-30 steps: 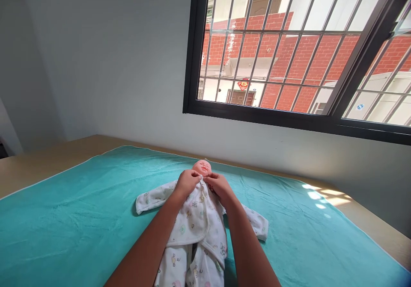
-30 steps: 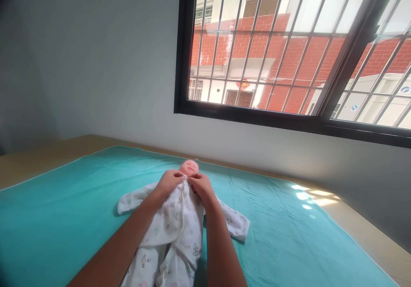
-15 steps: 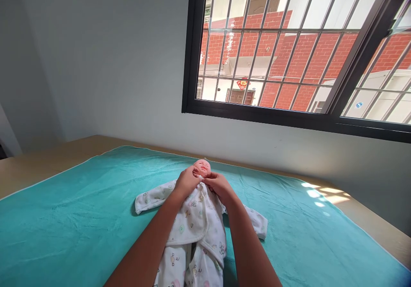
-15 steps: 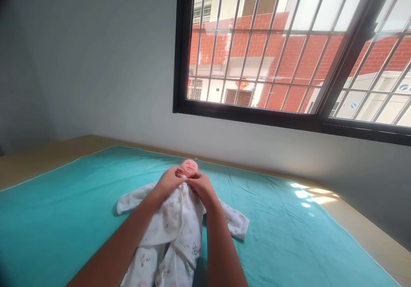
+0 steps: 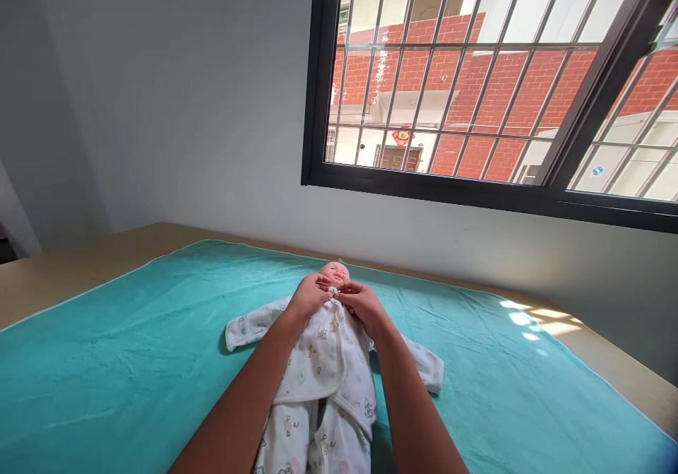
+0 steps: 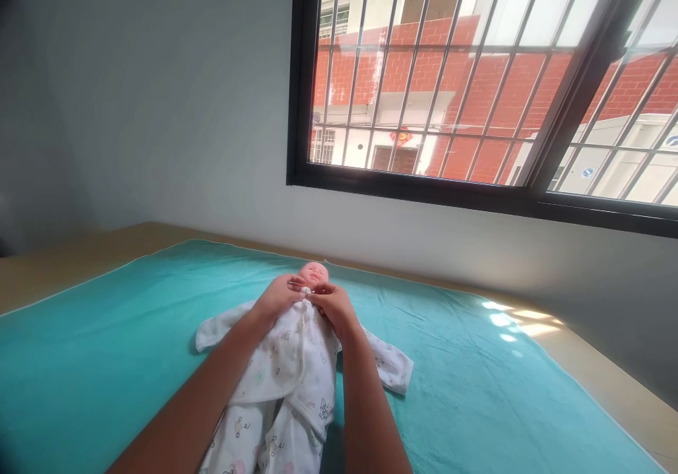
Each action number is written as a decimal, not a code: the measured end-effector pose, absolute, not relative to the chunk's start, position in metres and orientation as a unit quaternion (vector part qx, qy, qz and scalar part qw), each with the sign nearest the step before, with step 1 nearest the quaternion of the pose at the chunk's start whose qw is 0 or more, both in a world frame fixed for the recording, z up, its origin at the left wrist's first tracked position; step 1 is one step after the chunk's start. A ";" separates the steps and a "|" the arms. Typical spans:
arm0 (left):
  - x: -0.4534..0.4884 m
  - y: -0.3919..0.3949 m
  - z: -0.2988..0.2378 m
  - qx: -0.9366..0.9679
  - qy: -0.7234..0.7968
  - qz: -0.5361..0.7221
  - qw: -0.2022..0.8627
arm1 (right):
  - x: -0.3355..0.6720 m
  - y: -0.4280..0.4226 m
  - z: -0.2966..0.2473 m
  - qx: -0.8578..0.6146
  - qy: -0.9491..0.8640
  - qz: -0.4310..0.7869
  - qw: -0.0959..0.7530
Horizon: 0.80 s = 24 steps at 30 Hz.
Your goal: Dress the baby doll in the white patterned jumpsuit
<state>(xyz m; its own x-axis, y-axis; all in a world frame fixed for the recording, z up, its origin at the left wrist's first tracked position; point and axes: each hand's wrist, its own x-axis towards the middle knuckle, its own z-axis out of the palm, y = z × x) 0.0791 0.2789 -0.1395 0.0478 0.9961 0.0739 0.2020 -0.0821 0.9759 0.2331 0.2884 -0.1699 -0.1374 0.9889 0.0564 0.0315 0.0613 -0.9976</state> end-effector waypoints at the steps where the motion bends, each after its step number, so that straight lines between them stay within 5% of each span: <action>1: 0.079 0.279 -0.140 0.585 0.515 0.456 0.430 | 0.233 0.288 -0.170 -0.460 -0.555 0.506 0.473; 24: 0.059 0.293 -0.154 0.735 0.481 0.396 0.267 | 0.211 0.291 -0.163 -0.639 -0.607 0.244 0.405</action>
<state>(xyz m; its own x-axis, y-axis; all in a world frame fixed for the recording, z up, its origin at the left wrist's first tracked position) 0.0589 0.2928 -0.1535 0.2236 0.9191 0.3245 0.4967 -0.3939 0.7734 0.2108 0.2913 -0.1628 0.1430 0.9733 0.1793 0.5779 0.0650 -0.8135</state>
